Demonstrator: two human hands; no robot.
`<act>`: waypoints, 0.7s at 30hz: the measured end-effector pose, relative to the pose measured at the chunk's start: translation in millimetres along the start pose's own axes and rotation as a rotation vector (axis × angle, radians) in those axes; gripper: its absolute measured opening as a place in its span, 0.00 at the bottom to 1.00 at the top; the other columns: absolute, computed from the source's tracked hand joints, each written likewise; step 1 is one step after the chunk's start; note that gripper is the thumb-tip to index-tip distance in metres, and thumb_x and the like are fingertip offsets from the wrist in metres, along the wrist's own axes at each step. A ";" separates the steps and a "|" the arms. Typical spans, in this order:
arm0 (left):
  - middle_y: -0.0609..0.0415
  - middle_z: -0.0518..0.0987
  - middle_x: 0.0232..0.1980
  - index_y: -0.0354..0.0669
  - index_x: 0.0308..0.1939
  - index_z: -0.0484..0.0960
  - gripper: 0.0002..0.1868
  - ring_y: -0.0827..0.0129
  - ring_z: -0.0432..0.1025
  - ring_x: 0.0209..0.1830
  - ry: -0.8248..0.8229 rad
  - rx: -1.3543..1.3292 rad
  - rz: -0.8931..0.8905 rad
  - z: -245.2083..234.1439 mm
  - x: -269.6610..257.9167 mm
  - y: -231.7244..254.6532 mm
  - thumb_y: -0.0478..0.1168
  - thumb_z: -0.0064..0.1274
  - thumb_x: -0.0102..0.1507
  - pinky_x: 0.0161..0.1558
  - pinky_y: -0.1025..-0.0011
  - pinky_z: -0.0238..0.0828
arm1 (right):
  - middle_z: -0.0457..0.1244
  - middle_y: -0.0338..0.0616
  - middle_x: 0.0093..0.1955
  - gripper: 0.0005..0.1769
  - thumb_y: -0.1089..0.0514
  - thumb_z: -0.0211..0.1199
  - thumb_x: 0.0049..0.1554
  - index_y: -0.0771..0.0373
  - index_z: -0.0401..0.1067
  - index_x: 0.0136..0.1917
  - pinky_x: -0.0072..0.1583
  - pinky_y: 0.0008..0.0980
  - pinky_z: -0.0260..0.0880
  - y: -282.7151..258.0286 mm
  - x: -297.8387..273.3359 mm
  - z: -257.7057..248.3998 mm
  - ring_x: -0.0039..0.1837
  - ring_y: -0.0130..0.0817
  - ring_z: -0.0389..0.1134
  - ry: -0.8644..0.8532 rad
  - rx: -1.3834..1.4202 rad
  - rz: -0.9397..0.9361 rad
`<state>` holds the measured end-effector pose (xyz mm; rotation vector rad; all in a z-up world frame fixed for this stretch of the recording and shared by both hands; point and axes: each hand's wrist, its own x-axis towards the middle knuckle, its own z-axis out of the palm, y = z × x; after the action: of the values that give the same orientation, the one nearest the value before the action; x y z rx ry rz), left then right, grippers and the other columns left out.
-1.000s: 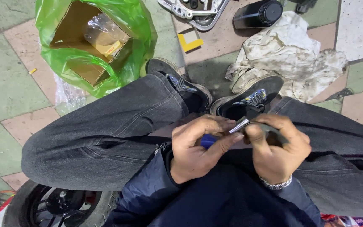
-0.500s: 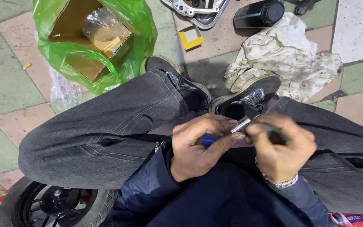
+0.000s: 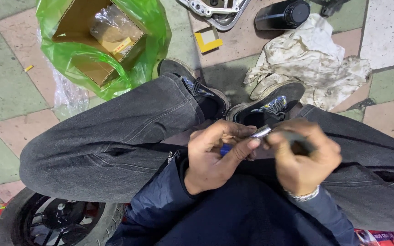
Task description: The person sits on the floor and uses a piece of sandpaper to rub and clean a small cylindrical metal part. They rotate the part in their hands to clean different sides and inspect it closely throughout the process.
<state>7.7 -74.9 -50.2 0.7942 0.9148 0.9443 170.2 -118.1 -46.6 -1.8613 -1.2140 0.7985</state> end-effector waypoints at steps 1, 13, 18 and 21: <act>0.45 0.82 0.37 0.28 0.47 0.78 0.09 0.71 0.76 0.30 0.002 0.000 -0.001 -0.3 -0.9 -0.6 0.27 0.59 0.63 0.33 0.78 0.76 | 0.68 0.47 0.40 0.10 0.77 0.66 0.50 0.69 0.73 0.44 0.40 0.24 0.63 -0.1 0.5 1.6 0.35 0.29 0.64 -0.002 0.000 0.001; 0.42 0.84 0.41 0.28 0.37 0.80 0.07 0.67 0.78 0.29 -0.026 0.255 0.138 -3.1 12.8 19.3 0.30 0.62 0.60 0.32 0.76 0.74 | 0.69 0.48 0.42 0.17 0.61 0.75 0.52 0.71 0.70 0.47 0.41 0.25 0.62 -15.0 2.8 -0.2 0.36 0.28 0.62 -0.031 -0.123 0.088; 0.43 0.83 0.42 0.28 0.37 0.78 0.07 0.67 0.76 0.30 -0.091 0.308 0.196 -4.7 13.2 19.8 0.29 0.61 0.61 0.34 0.76 0.74 | 0.70 0.58 0.49 0.16 0.59 0.67 0.54 0.77 0.73 0.48 0.50 0.30 0.69 -23.6 10.6 3.1 0.45 0.39 0.70 -0.137 0.020 0.006; 0.44 0.82 0.39 0.30 0.33 0.75 0.10 0.59 0.79 0.34 -0.096 0.466 0.402 -2.3 15.7 13.8 0.27 0.63 0.58 0.37 0.69 0.77 | 0.70 0.57 0.48 0.12 0.63 0.66 0.56 0.78 0.74 0.47 0.49 0.28 0.68 -23.3 10.6 3.5 0.44 0.38 0.69 -0.126 0.052 0.064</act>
<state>5.8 -55.0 -43.6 1.4489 0.9209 1.0395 160.5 -101.3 -29.5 -1.8387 -1.2038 0.9860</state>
